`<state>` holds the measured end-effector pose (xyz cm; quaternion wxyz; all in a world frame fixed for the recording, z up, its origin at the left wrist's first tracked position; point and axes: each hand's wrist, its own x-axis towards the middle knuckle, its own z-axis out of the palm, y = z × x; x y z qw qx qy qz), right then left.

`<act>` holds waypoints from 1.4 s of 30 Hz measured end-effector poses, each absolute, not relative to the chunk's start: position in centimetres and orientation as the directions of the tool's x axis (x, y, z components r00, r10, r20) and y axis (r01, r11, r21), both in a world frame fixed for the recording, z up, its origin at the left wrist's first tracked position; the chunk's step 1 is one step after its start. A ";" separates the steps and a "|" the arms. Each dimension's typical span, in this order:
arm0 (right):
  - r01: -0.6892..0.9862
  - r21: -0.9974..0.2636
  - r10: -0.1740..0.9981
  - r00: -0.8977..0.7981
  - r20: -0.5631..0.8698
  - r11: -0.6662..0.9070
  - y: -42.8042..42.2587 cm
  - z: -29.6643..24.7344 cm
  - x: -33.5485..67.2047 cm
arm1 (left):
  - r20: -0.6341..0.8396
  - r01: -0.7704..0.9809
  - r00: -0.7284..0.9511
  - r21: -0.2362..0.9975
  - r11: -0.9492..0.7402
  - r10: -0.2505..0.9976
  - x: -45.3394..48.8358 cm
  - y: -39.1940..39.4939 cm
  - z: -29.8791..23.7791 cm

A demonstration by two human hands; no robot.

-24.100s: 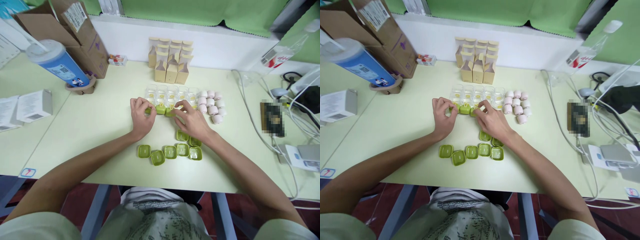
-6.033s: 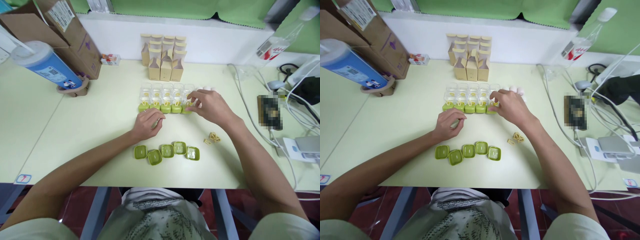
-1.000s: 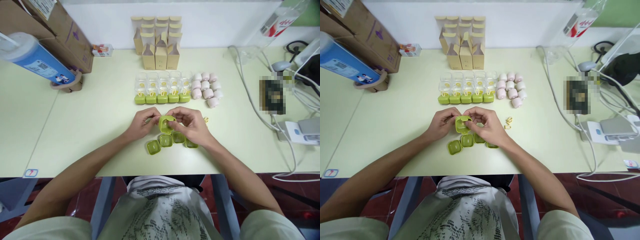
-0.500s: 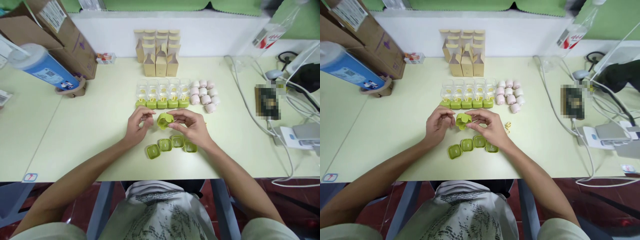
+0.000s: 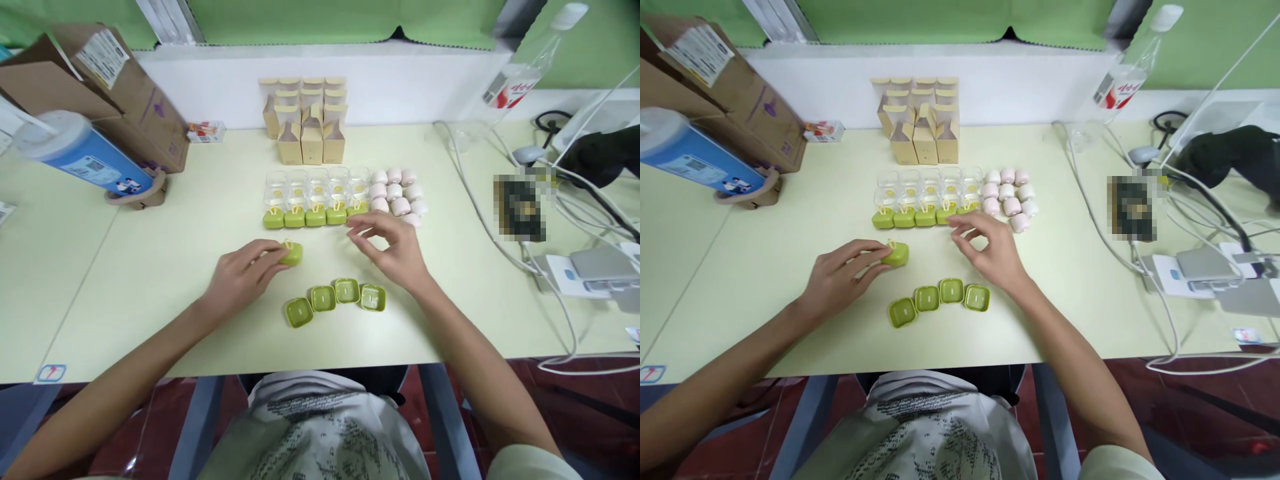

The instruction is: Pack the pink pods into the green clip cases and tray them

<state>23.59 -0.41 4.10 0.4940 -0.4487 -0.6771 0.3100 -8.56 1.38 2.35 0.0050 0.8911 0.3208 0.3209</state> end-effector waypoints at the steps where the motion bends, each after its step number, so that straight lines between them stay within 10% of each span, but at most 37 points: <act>1: 0.320 -0.864 0.918 -0.061 0.392 0.390 -0.2 4.0 24.0 | 0.548 0.619 0.592 0.160 -0.769 0.591 -9.4 1.3 2.2; 21: 0.469 -0.803 0.908 0.006 0.419 0.368 0.5 3.2 24.7 | 0.586 0.763 0.454 0.132 -0.632 0.671 -9.8 3.2 0.4; 30: 0.752 -0.545 0.927 -0.270 0.259 0.371 0.1 5.9 28.9 | 0.606 0.772 0.426 0.142 -0.619 0.671 -9.7 3.2 0.8; 36: 0.764 -0.574 0.900 -0.423 -0.100 0.295 0.0 5.6 30.4 | 0.297 0.538 0.647 0.476 -0.696 0.703 -9.0 -2.6 3.2; 42: 0.689 -0.637 0.910 -0.413 0.047 0.345 0.2 5.0 29.7 | 0.270 0.520 0.648 0.526 -0.673 0.712 -8.1 -6.1 2.6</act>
